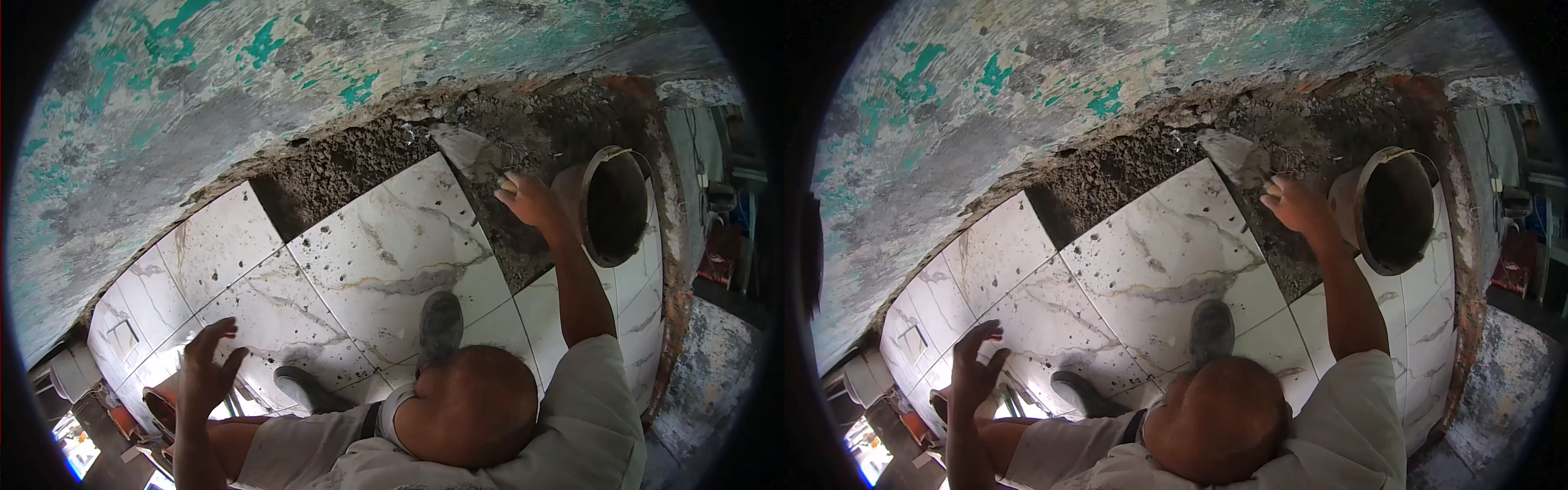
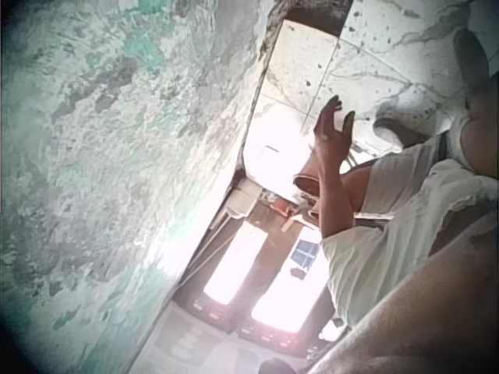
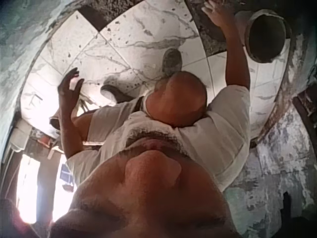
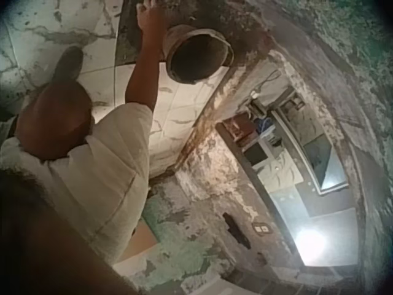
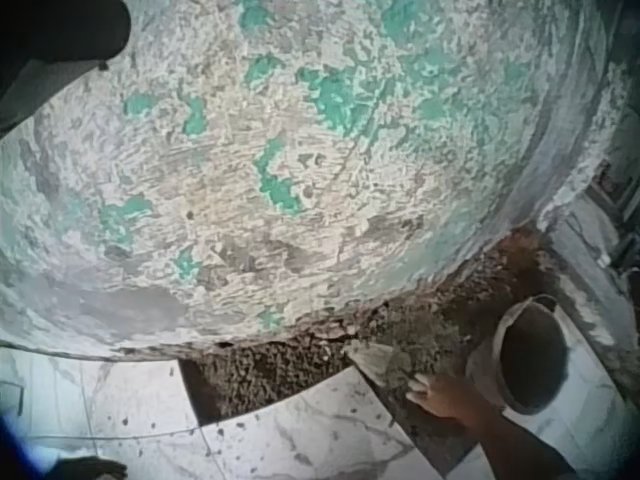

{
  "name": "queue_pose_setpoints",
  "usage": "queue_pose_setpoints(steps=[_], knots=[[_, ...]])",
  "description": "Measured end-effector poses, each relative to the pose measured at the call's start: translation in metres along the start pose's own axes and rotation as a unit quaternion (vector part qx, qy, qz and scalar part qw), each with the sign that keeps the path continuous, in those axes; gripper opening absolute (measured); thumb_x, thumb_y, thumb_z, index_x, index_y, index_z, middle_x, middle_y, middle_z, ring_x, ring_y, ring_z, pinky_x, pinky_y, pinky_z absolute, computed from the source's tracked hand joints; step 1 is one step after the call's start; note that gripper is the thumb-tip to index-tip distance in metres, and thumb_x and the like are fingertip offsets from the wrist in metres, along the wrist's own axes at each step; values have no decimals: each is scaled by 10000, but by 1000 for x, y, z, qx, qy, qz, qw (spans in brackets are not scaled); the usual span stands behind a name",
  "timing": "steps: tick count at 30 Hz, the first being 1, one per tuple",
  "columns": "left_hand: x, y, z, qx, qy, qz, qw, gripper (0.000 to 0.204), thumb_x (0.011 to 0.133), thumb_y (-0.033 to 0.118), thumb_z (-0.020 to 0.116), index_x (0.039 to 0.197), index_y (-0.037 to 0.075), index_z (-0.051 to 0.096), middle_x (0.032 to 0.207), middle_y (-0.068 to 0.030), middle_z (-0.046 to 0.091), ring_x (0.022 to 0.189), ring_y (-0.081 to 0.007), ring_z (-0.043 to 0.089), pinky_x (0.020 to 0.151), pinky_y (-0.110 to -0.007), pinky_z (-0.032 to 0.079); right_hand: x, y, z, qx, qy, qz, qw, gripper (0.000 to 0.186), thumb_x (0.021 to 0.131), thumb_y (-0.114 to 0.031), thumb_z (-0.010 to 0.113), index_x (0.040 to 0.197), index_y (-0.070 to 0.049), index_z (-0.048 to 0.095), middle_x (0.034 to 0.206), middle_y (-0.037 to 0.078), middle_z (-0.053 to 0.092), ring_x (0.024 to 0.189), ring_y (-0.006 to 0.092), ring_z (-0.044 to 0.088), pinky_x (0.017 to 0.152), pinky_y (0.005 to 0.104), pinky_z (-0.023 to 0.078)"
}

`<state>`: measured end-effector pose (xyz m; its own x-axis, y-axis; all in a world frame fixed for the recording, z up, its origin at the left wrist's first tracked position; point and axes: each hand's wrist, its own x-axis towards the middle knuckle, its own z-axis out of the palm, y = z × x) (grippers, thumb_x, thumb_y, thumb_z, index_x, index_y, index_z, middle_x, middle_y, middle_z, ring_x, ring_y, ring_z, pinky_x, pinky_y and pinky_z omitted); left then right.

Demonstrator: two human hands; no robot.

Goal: The person taps a floor tile with a mallet, scoops mortar from a bucket to spread onto the underside of a tile using a trowel, sets the tile in place, taps it with the mallet, and levels the subfloor using a trowel and by hand.

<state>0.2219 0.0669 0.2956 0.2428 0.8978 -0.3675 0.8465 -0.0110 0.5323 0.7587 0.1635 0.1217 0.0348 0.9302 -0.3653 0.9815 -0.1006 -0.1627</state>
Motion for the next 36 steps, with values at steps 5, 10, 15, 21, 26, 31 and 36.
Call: queue_pose_setpoints(steps=[5,10,15,21,26,31,36], knots=[[17,18,15,49,-97,11,994,468,735,58,763,1164,40,578,1025,-138,664,949,-280,651,829,-365,510,21,-43,-16,-18,-18,-51,998,372,866,-385,596,1096,-94,618,1053,169,657,983,362,633,834,468,508],[8,12,-17,29,-59,-68,995,470,738,55,753,1179,41,591,1091,-162,641,990,-289,638,851,-370,508,59,24,-43,-226,-70,-19,971,340,874,-327,583,1030,-30,636,1039,197,657,968,384,626,831,491,497],[-59,-74,-38,-133,6,-296,946,244,898,120,621,1116,13,644,1040,-126,679,961,-195,643,851,-321,504,28,82,-16,-256,-19,-265,930,398,874,-46,484,1257,-113,565,1308,166,532,1228,341,490,1022,452,403],[-179,-200,58,-386,53,-351,851,272,915,122,618,1149,-15,598,956,-100,670,846,-138,633,771,-273,512,0,6,18,-363,-191,-49,911,548,985,-387,460,1461,-148,331,1444,168,382,1240,329,479,971,457,470],[-276,-226,171,-189,45,-501,843,305,910,176,596,1163,5,591,988,-140,664,902,-211,638,779,-344,518,33,-45,32,3,-133,268,954,533,999,-403,400,1447,-118,353,1359,198,489,1164,362,546,948,476,474],[-340,-237,257,-97,23,-564,820,330,874,226,608,1133,21,610,941,-153,676,885,-265,648,766,-379,525,143,-43,69,-186,47,-120,974,452,965,-297,468,1373,-103,456,1343,177,511,1227,353,500,980,434,431],[-337,-285,284,-60,17,-520,852,357,837,277,619,1103,38,629,895,-167,689,869,-318,659,754,-414,532,232,-68,153,-252,86,-153,952,386,823,-311,658,1126,-72,658,1003,191,671,954,379,630,816,464,490]])
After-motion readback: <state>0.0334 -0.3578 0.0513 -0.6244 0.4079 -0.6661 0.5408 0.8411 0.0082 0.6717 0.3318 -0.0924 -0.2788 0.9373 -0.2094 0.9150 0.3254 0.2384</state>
